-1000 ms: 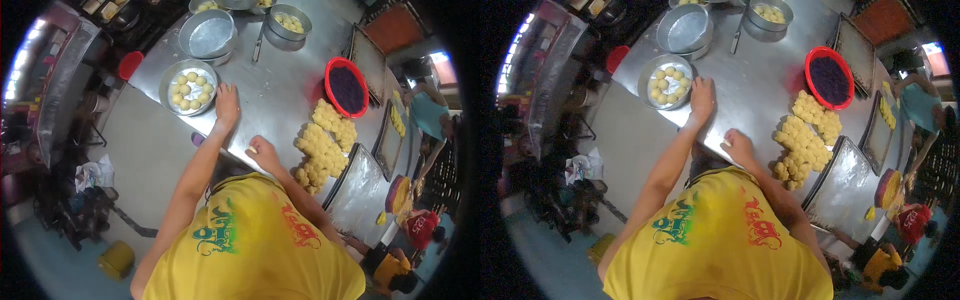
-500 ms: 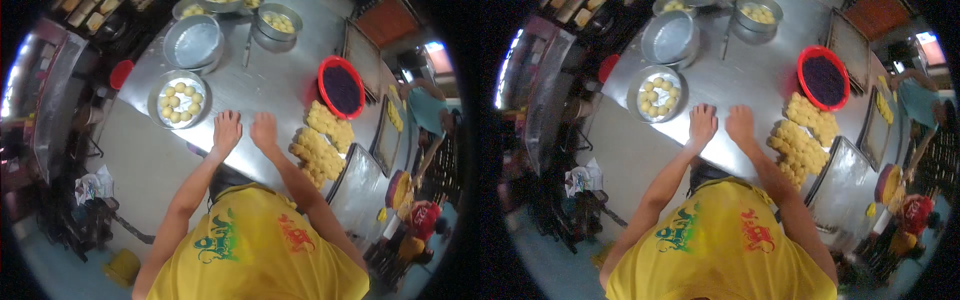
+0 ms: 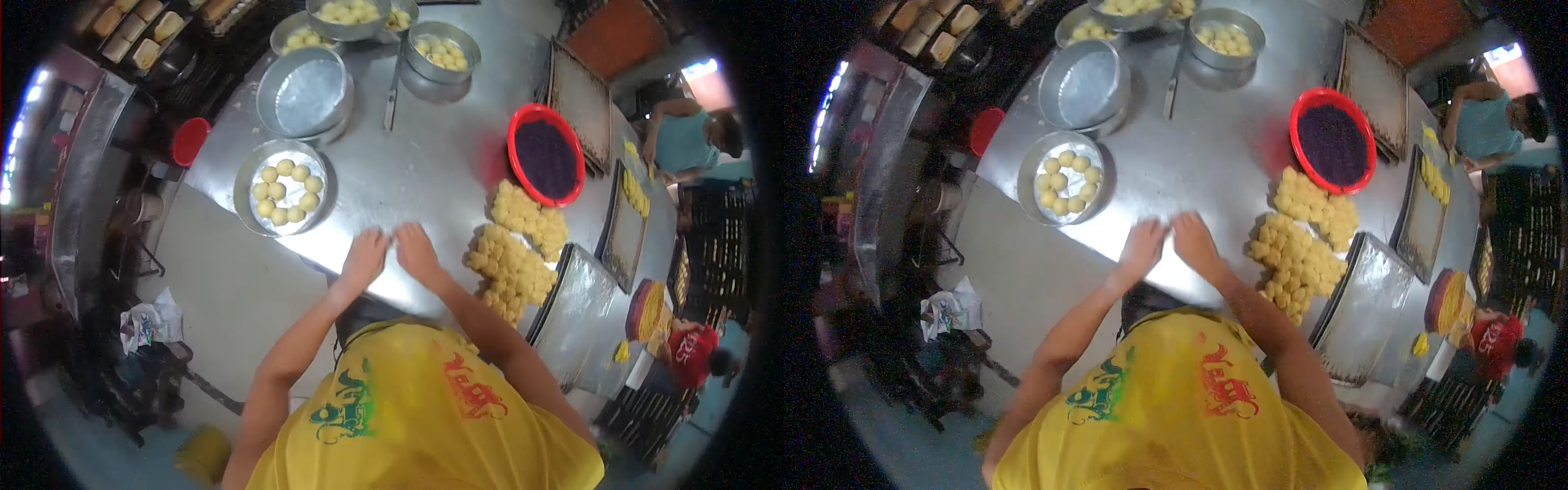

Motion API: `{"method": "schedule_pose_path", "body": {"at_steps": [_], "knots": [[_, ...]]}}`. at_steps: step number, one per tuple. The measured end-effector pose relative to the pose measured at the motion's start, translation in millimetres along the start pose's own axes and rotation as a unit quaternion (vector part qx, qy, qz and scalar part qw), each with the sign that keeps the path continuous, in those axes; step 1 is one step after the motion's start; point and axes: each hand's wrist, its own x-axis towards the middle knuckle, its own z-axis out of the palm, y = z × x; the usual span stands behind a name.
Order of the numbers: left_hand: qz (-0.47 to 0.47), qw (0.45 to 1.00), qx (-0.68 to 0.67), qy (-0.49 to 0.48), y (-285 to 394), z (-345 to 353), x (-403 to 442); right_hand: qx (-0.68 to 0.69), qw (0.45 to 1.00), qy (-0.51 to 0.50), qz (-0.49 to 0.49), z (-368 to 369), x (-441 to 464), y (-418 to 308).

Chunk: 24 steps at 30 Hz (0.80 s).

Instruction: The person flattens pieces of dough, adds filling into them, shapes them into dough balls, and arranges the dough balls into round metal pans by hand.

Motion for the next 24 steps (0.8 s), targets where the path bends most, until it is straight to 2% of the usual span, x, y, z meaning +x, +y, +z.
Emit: {"method": "schedule_pose_path", "body": {"at_steps": [1,4,5,7,8,10,11,12,13,14,16,19,22,24], "knots": [[0.064,0.998,-0.014,-0.016,-8,-10,-22,0.004,0.998,-0.047,-0.037,-8,-21,9],[-0.012,1.0,-0.001,0.002,-29,-38,-11,-0.047,0.999,-0.008,-0.019,-33,-17,46],[-0.003,0.999,-0.018,0.048,-33,-38,8,-0.044,0.999,0.019,0.014,-27,-4,47],[-0.049,0.993,-0.029,0.104,-17,-26,47,-0.033,0.993,0.072,0.081,-24,49,25],[-0.071,0.987,-0.033,0.137,-11,-23,58,-0.015,0.994,0.073,0.075,-17,49,17],[-0.042,0.993,-0.066,0.083,0,-11,39,0.019,0.996,0.068,0.058,-7,38,8],[0.023,1.0,-0.017,0.013,-5,1,19,0.0,0.999,0.031,0.025,-6,25,16],[0.086,0.996,0.003,-0.003,-9,-1,-3,-0.019,1.0,-0.008,-0.009,-7,-1,33],[0.07,0.997,0.004,-0.032,-23,-7,-12,-0.037,0.997,-0.052,-0.04,-12,-18,47],[0.054,0.997,0.006,-0.062,-32,-10,-17,-0.054,0.998,-0.025,-0.029,-23,-12,56],[-0.009,1.0,-0.022,0.007,-34,-39,13,-0.083,0.996,0.021,-0.002,-45,5,59],[-0.063,0.988,-0.033,0.137,-19,-29,65,-0.039,0.998,0.042,0.023,-28,59,44],[-0.127,0.972,-0.131,0.148,5,-15,71,0.008,0.997,0.074,0.034,-4,42,21],[-0.143,0.96,-0.148,0.192,28,-33,51,0.013,0.999,0.047,-0.015,-11,9,25]]}}
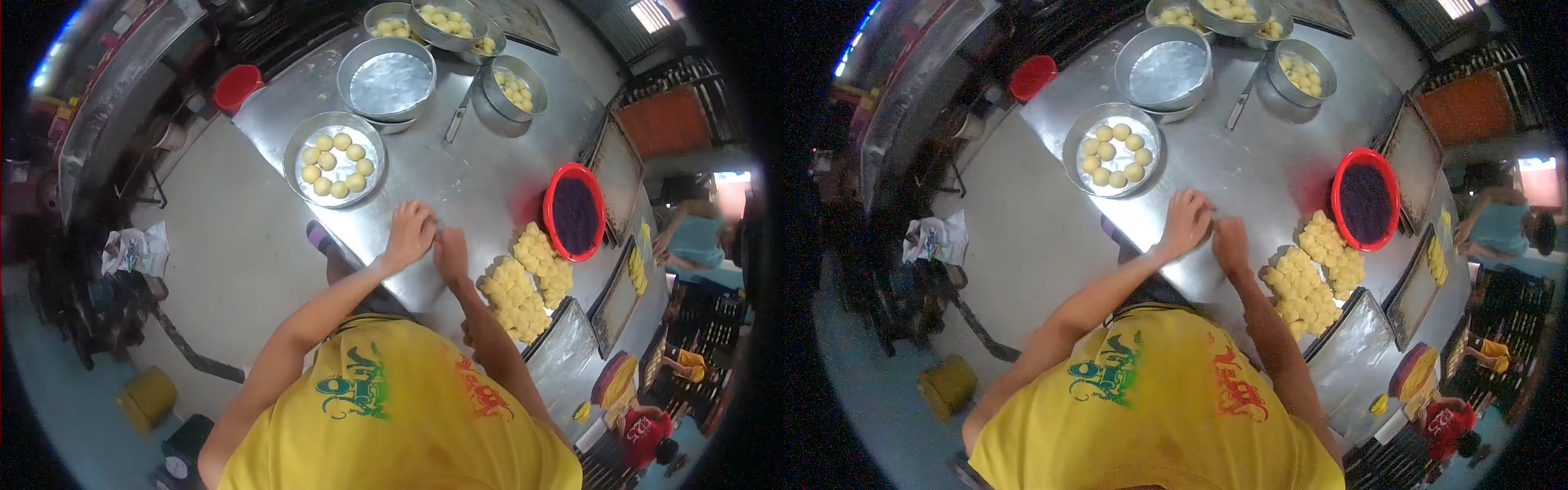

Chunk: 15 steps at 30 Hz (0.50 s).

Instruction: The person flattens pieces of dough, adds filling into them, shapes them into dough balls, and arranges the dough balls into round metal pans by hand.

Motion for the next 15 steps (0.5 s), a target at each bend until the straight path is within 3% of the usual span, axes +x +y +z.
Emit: {"method": "schedule_pose_path", "body": {"at_steps": [1,4,7,9,12,15], "knots": [[-0.002,1.0,-0.01,0.019,8,-10,-5,0.004,1.0,-0.009,-0.021,-7,-7,5],[0.054,0.991,0.064,-0.108,-23,-8,-36,-0.033,0.999,-0.026,0.007,-27,-2,29],[0.07,0.983,0.093,-0.14,-23,-4,-28,-0.091,0.992,0.001,0.085,-4,34,30],[0.081,0.982,0.096,-0.144,-18,-3,-28,-0.076,0.994,0.035,0.076,7,41,24],[0.077,0.983,0.065,-0.153,-16,-16,-35,0.024,0.997,0.049,0.06,-13,33,-1],[0.08,0.991,0.006,-0.11,-17,-31,-40,0.211,0.926,0.209,0.231,-30,10,16]]}}
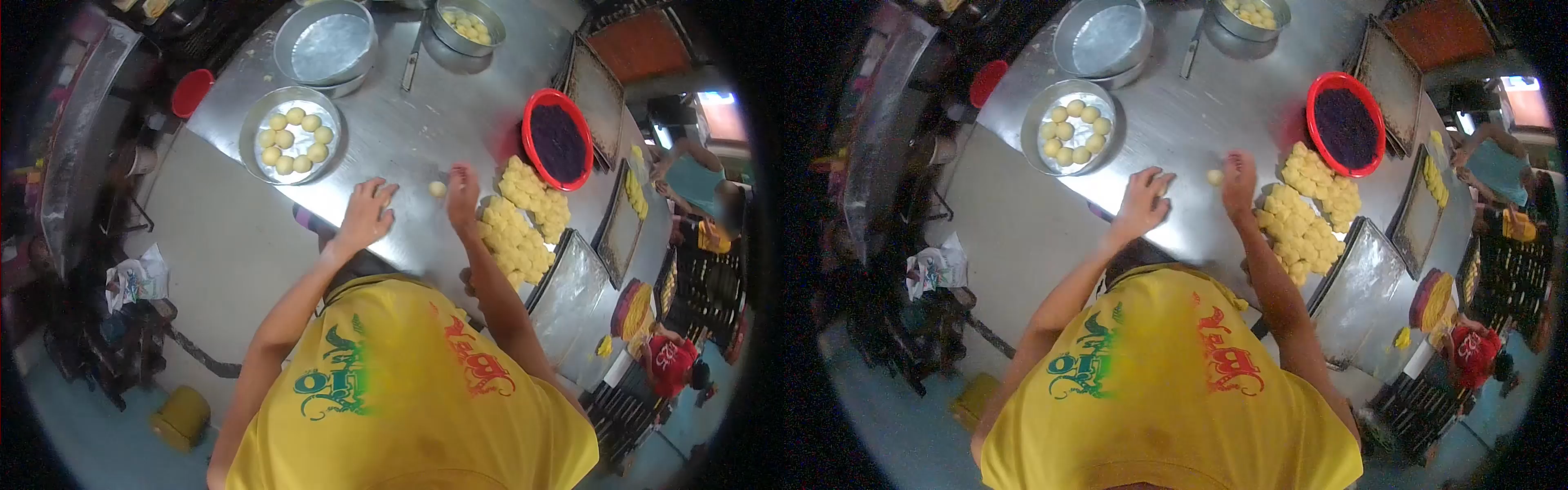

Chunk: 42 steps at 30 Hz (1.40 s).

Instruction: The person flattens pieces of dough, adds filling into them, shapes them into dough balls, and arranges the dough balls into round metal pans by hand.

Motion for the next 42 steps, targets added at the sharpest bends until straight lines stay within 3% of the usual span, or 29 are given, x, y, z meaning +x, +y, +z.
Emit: {"method": "schedule_pose_path", "body": {"at_steps": [3,5,7,10,11,12,13,15,17,20,23,28,31,35,42], "knots": [[-0.001,0.999,-0.014,-0.031,-6,-1,-6,0.071,0.987,0.038,0.138,-34,6,9],[0.009,0.999,-0.03,-0.039,-11,-1,-3,-0.071,0.995,-0.065,0.002,-36,-4,11],[-0.044,0.994,-0.086,-0.04,-7,-2,-1,-0.262,0.935,-0.146,-0.19,-27,-17,-16],[-0.135,0.977,-0.161,-0.024,8,-22,2,-0.181,0.956,-0.229,0.001,-1,-21,-24],[-0.17,0.968,-0.183,-0.017,12,-32,-1,-0.064,0.968,-0.223,0.095,10,-18,-31],[-0.146,0.974,-0.169,0.03,8,-40,-5,0.054,0.956,-0.214,0.192,22,-13,-48],[-0.202,0.961,-0.179,0.057,8,-54,-7,0.168,0.921,-0.199,0.29,35,-7,-67],[-0.307,0.924,-0.204,0.102,7,-81,-8,0.216,0.908,-0.245,0.262,61,5,-107],[-0.323,0.923,-0.155,0.14,-5,-112,2,0.199,0.915,-0.282,0.208,87,10,-132],[-0.282,0.94,-0.102,0.163,-39,-150,26,0.057,0.945,-0.316,0.065,138,28,-158],[-0.132,0.979,0.107,0.11,-86,-164,40,-0.126,0.94,-0.303,-0.09,189,43,-172],[-0.181,0.977,0.11,0.022,-110,-167,45,-0.332,0.87,-0.276,-0.238,239,38,-151],[-0.175,0.981,0.075,0.024,-113,-168,43,-0.363,0.866,-0.302,-0.166,243,37,-153],[-0.159,0.98,0.115,-0.037,-130,-165,43,-0.377,0.868,-0.284,-0.154,245,31,-154],[-0.149,0.986,0.08,-0.007,-121,-177,42,-0.377,0.878,-0.251,-0.157,248,27,-145]]}}
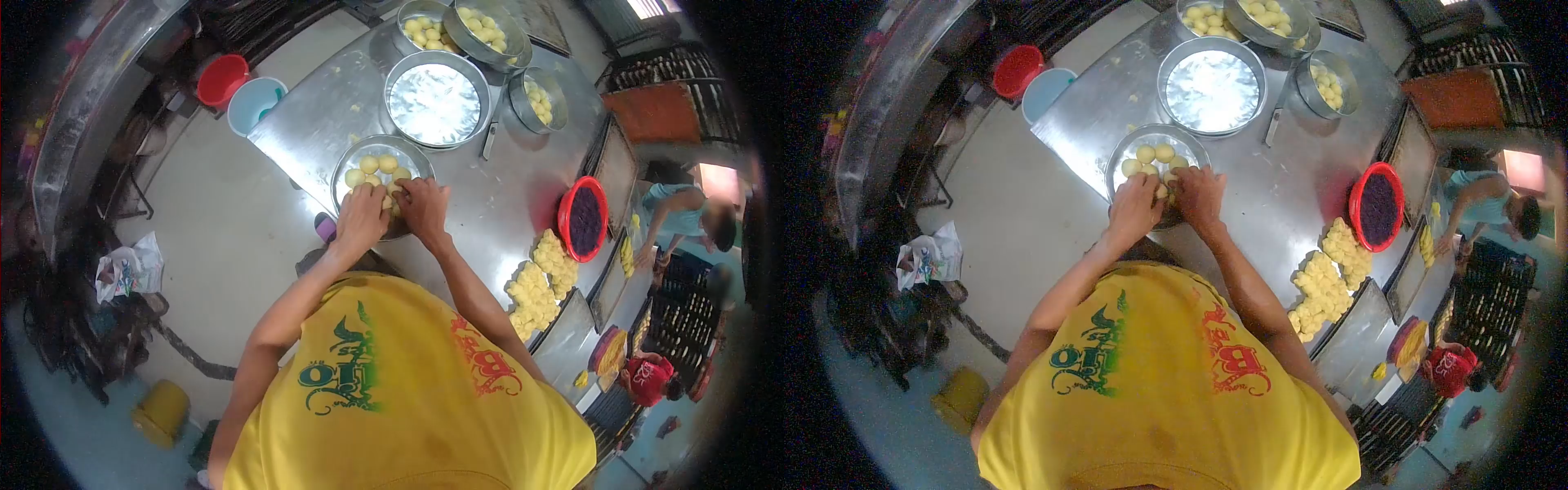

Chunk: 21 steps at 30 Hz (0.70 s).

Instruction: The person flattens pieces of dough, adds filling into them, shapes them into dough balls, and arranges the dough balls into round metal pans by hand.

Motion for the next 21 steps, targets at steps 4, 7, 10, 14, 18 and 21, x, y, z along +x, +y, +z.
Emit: {"method": "schedule_pose_path", "body": {"at_steps": [4,7,10,14,18,21], "knots": [[-0.044,0.998,0.051,-0.011,7,2,4,0.035,0.998,0.048,-0.032,5,-3,5],[-0.042,0.996,0.076,0.012,6,9,5,0.026,0.998,0.041,-0.035,6,-5,7],[-0.034,0.996,0.084,0.022,6,9,3,0.023,0.999,0.039,-0.026,4,-7,5],[-0.008,0.998,0.054,0.024,-6,20,-3,0.05,0.999,0.003,-0.014,-2,-7,3],[-0.005,0.994,0.103,0.027,9,15,-3,0.042,0.998,0.015,-0.05,-11,-9,5],[0.001,0.999,0.042,0.03,5,16,-3,0.039,0.998,-0.006,-0.058,-17,-12,7]]}}
